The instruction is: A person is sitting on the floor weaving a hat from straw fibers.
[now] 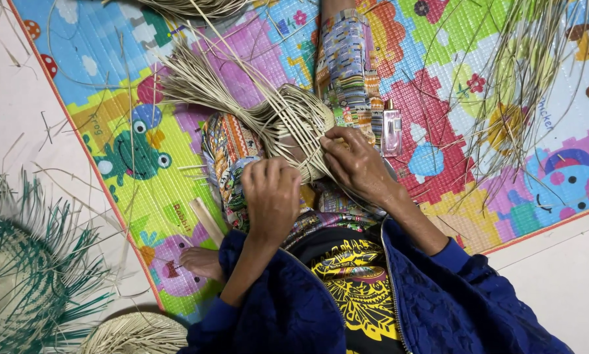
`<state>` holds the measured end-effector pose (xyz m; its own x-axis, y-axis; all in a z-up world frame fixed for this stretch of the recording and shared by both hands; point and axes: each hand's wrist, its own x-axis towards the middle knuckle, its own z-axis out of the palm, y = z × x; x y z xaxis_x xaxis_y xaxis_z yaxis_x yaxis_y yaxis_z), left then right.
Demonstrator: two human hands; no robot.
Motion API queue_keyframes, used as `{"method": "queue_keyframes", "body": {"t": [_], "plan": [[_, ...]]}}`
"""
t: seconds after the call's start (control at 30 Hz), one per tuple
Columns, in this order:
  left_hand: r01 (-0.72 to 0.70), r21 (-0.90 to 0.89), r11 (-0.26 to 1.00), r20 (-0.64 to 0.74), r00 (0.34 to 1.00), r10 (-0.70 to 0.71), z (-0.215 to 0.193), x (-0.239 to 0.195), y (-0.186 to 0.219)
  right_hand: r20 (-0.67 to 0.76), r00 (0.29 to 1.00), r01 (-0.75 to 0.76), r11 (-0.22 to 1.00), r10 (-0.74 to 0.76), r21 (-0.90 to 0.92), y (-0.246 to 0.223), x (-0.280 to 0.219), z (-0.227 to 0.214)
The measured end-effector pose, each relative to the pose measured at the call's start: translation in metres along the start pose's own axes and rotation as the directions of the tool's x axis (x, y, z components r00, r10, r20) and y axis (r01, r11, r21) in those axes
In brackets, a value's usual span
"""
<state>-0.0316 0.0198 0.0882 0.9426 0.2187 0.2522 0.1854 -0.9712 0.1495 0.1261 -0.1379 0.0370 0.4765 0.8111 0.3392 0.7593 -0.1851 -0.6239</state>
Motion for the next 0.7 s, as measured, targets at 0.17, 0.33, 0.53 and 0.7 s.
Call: {"method": "queue_keyframes", "body": {"t": [0.17,0.33,0.53,0.7], "plan": [[0.224,-0.163,0.961,0.040,0.975,-0.221,0.003,-0.022,-0.027,-0.177,0.981,-0.059,0.994,0.075,0.094,-0.005,0.002,0.011],[0.252,-0.199,0.947,0.080,0.967,-0.240,0.001,-0.031,-0.039,-0.274,0.951,-0.112,0.986,0.142,0.123,0.003,0.001,0.029],[0.308,-0.310,0.899,0.139,0.951,-0.277,0.026,-0.048,-0.050,-0.334,0.922,-0.139,0.972,0.197,0.189,0.012,-0.002,0.040],[0.331,-0.334,0.883,0.152,0.943,-0.296,0.034,-0.053,-0.056,-0.318,0.921,-0.168,0.965,0.227,0.201,-0.003,0.008,0.030]]}}
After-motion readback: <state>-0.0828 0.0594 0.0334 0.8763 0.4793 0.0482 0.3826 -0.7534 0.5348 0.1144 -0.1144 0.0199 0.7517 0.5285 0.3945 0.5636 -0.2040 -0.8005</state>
